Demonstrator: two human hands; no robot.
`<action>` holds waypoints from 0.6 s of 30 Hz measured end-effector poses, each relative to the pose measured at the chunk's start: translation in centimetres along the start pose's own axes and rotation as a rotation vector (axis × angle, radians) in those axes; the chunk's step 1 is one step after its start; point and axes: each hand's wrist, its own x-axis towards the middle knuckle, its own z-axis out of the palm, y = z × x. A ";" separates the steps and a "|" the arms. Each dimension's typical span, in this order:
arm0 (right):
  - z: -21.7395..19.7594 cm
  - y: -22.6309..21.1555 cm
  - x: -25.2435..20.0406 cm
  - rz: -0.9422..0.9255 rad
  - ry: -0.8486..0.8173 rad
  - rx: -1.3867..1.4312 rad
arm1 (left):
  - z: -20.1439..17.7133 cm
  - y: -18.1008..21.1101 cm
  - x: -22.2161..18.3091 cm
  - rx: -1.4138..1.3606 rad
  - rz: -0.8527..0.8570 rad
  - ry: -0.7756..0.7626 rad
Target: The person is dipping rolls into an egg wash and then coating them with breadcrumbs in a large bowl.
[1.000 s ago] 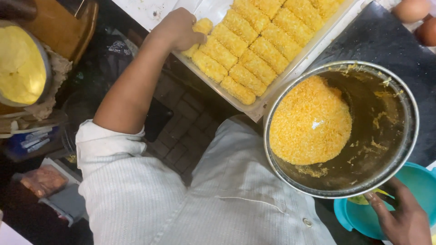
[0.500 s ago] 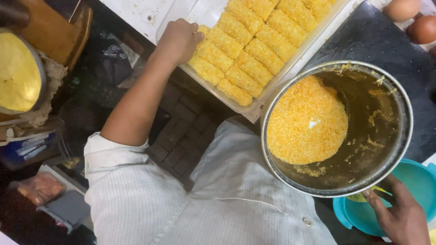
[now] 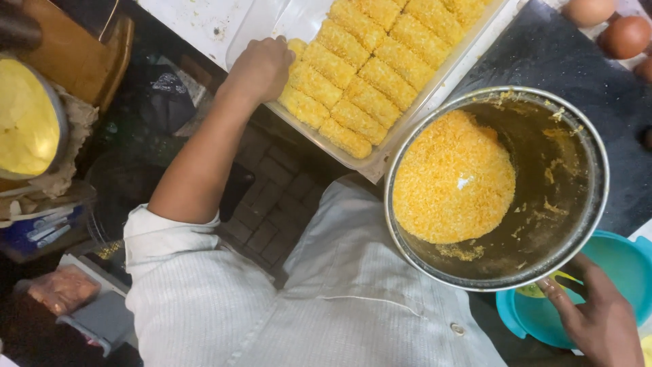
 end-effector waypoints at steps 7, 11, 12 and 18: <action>1.7 -0.1 -5.4 -0.249 0.469 0.400 | -3.6 -1.5 -2.7 -0.163 -0.046 0.082; 2.3 4.8 -1.5 -0.412 0.482 0.325 | -1.8 -2.0 -0.9 -0.027 0.038 0.170; 1.3 2.8 -1.2 -0.181 0.330 0.106 | -2.3 -0.8 -1.2 0.019 0.043 0.039; 3.6 5.2 -1.4 -0.233 0.601 0.267 | 5.1 -4.1 1.6 0.064 0.159 0.215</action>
